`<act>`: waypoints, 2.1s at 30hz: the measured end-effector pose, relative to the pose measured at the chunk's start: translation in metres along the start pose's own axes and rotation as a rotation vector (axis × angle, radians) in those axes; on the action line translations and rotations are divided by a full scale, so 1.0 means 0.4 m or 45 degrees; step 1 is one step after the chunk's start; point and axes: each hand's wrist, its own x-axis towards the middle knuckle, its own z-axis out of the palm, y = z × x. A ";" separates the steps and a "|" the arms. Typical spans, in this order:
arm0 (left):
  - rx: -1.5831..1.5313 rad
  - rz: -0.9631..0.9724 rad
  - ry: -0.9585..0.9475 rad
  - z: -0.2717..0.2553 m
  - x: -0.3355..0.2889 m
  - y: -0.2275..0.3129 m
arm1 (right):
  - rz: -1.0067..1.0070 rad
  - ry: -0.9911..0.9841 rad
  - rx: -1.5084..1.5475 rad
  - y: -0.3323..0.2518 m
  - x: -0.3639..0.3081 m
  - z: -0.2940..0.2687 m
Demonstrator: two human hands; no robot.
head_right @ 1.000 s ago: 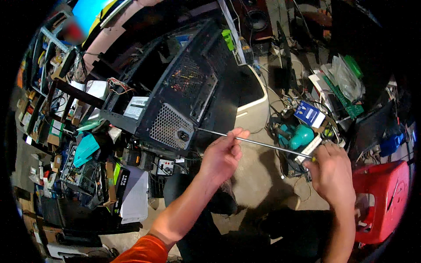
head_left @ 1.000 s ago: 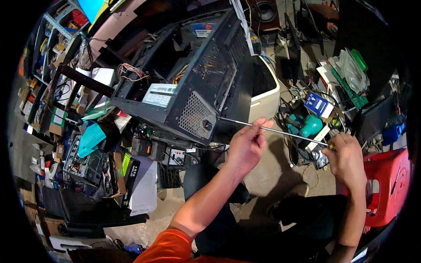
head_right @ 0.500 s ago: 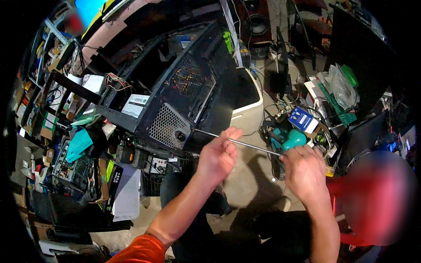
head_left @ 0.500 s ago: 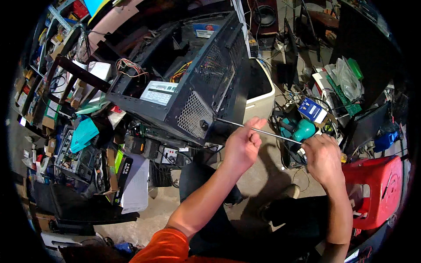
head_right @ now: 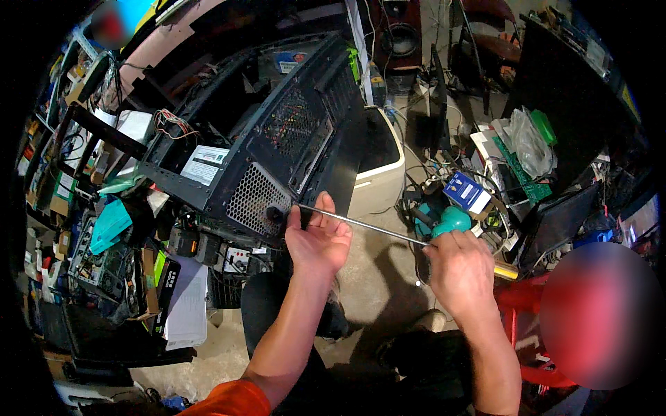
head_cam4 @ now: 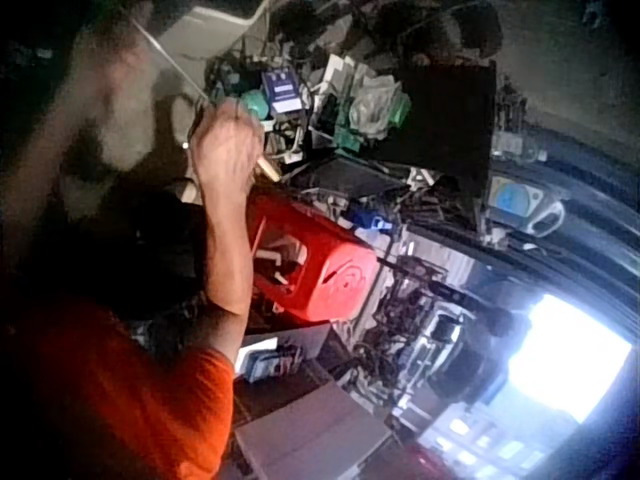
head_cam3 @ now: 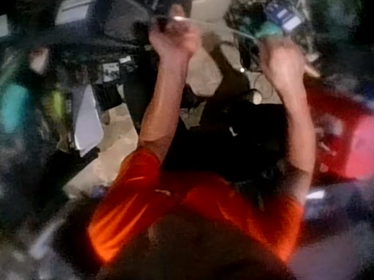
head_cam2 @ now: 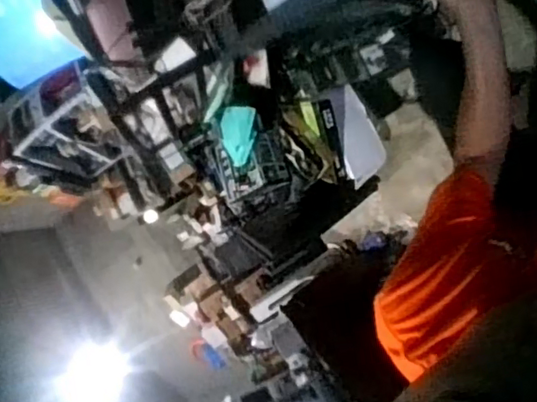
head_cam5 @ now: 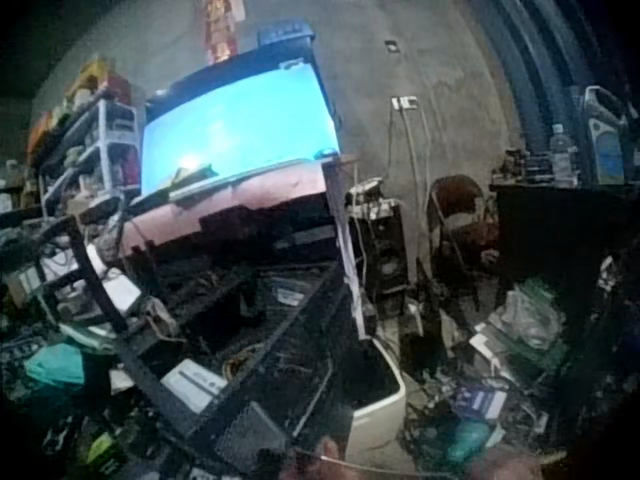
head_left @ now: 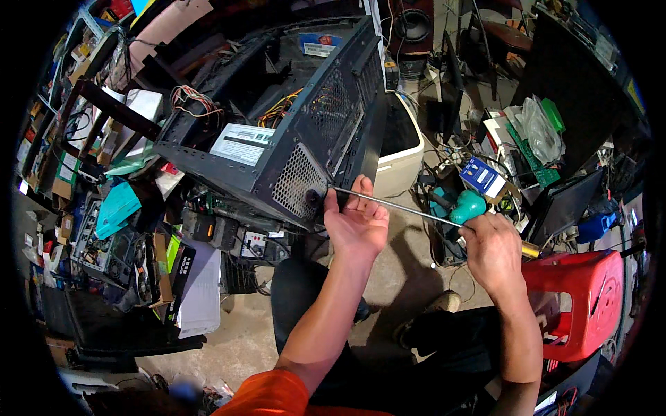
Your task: The person removes the side panel of a desktop computer tower and disconnects internal cables. They then use a screwdriver to remove screws from the back of the computer case, continuing the disassembly process.
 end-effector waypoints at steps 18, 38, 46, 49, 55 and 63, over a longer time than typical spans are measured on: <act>0.015 -0.015 0.162 0.028 -0.005 -0.001 | 0.015 -0.051 0.058 -0.016 -0.017 -0.018; 0.461 0.017 -0.072 -0.066 -0.014 0.003 | 0.277 -0.044 0.425 0.072 -0.045 -0.005; 1.789 0.523 -0.361 0.002 -0.181 0.042 | 0.364 -0.056 0.569 0.070 -0.043 0.008; 2.278 1.979 -0.523 0.114 -0.263 0.155 | 0.429 -0.015 0.693 0.078 -0.051 0.018; 3.261 2.296 -0.364 0.270 -0.259 0.288 | 0.442 0.084 1.151 0.011 -0.004 0.071; 2.981 2.280 -0.569 0.260 -0.214 0.345 | 0.462 -0.068 1.424 -0.103 0.106 0.196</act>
